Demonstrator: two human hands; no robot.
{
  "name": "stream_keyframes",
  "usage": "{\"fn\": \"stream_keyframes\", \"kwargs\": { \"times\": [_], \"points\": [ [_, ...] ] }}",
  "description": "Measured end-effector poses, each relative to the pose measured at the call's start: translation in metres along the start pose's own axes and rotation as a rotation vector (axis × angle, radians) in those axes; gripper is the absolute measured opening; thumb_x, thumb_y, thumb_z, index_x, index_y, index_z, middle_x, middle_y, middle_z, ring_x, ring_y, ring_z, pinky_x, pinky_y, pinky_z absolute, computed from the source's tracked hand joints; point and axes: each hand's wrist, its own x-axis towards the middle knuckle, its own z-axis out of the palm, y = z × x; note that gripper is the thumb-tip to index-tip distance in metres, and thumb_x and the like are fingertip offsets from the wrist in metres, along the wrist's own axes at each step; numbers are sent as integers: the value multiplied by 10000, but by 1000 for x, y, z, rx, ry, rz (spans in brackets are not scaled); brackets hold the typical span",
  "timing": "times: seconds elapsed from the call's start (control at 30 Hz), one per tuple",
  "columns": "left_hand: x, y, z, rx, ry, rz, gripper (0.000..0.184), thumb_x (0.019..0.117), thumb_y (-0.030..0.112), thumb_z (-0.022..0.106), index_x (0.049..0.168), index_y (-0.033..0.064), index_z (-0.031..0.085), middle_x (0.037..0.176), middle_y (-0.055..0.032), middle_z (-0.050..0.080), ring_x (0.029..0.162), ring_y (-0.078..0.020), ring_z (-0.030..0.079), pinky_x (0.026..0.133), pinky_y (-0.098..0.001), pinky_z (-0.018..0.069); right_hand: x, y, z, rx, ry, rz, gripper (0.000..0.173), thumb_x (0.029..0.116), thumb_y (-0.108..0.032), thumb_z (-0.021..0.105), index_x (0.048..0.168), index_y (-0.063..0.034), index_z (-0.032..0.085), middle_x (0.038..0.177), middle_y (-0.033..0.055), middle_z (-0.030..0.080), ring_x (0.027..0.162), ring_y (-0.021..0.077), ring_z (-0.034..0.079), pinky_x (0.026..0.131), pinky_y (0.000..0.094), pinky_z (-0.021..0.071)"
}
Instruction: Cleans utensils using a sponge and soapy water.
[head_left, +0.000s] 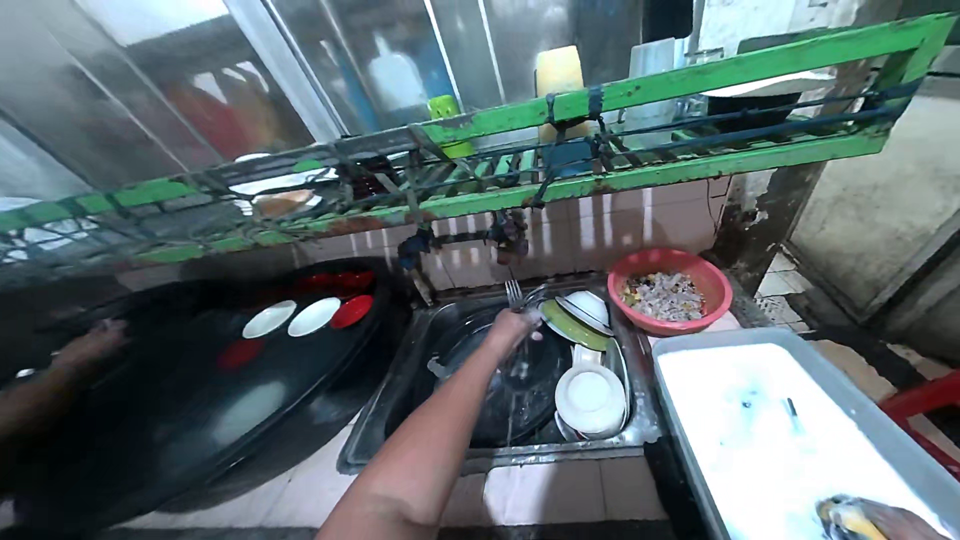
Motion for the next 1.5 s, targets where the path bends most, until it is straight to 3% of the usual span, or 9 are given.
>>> {"fn": "stream_keyframes", "kwargs": {
  "times": [0.1, 0.23, 0.37, 0.47, 0.57, 0.87, 1.1, 1.27, 1.5],
  "points": [
    [-23, 42, 50, -574, -205, 70, 318, 1091, 308, 490, 1011, 28, 618, 654, -39, 563, 525, -142, 560, 553, -317, 549, 5, 6, 5, 31, -66, 56, 640, 889, -184, 763, 1424, 56, 509, 1434, 340, 507, 1326, 526, 501, 1073, 691, 415],
    [-83, 94, 138, -945, -515, 181, 393, 1111, 370, 397, 932, 79, 591, 579, 15, 513, 473, -98, 523, 498, -267, 522, 2, 4, 0, 66, -33, 68, 561, 875, -166, 749, 1360, 57, 576, 1373, 318, 572, 1281, 492, 555, 1058, 681, 428],
    [-109, 104, 218, -712, -630, 312, 263, 1083, 183, 488, 925, 11, 608, 649, 3, 572, 591, -95, 583, 627, -253, 539, -2, 3, -2, 127, 17, 123, 545, 885, -181, 742, 1377, -6, 587, 1334, 282, 605, 1218, 465, 600, 1015, 671, 462],
    [-109, 84, 253, -246, -725, 358, 305, 1006, 212, 634, 1200, -24, 623, 915, -99, 678, 820, -157, 657, 783, -329, 559, 1, 6, 1, 154, 5, 174, 560, 872, -205, 750, 1390, -59, 594, 1348, 243, 609, 1217, 443, 604, 1007, 667, 470],
    [-109, 83, 262, 133, -820, 337, 425, 987, 218, 638, 1341, -7, 569, 1186, -161, 674, 1071, -230, 653, 972, -430, 518, 4, 8, 4, 156, -16, 215, 559, 870, -216, 755, 1395, -105, 601, 1355, 221, 607, 1200, 429, 615, 989, 657, 486],
    [-130, 84, 256, -658, -835, 75, 333, 1120, 229, 389, 1102, -29, 600, 611, -16, 563, 483, -83, 531, 468, -223, 474, -12, -11, -16, 537, 249, 165, 494, 900, -187, 764, 1348, -43, 616, 1297, 219, 642, 1209, 361, 620, 1055, 575, 467],
    [-174, 69, 262, -452, -991, -119, 155, 1061, 106, 514, 1025, -11, 609, 695, -48, 627, 573, -123, 621, 563, -257, 552, -15, 1, -18, 1306, 320, 78, 799, 736, -190, 801, 1449, -102, 451, 1202, 111, 674, 1010, 215, 704, 851, 407, 613],
    [-183, 66, 260, -127, -897, 103, 180, 1026, 123, 563, 1093, -26, 639, 854, -57, 668, 764, -133, 648, 749, -331, 560, 2, -31, -17, 1112, 448, 148, 548, 771, 20, 776, 1294, -52, 630, 1212, 137, 679, 1067, 230, 676, 927, 448, 567],
    [-183, 63, 258, -496, -926, 23, 140, 1025, 32, 500, 943, 19, 613, 692, -28, 624, 586, -96, 597, 582, -248, 532, 0, -36, -15, 1103, 426, 146, 563, 828, -14, 746, 1361, -64, 572, 1260, 157, 652, 1108, 247, 666, 950, 464, 561]
  ]
}}
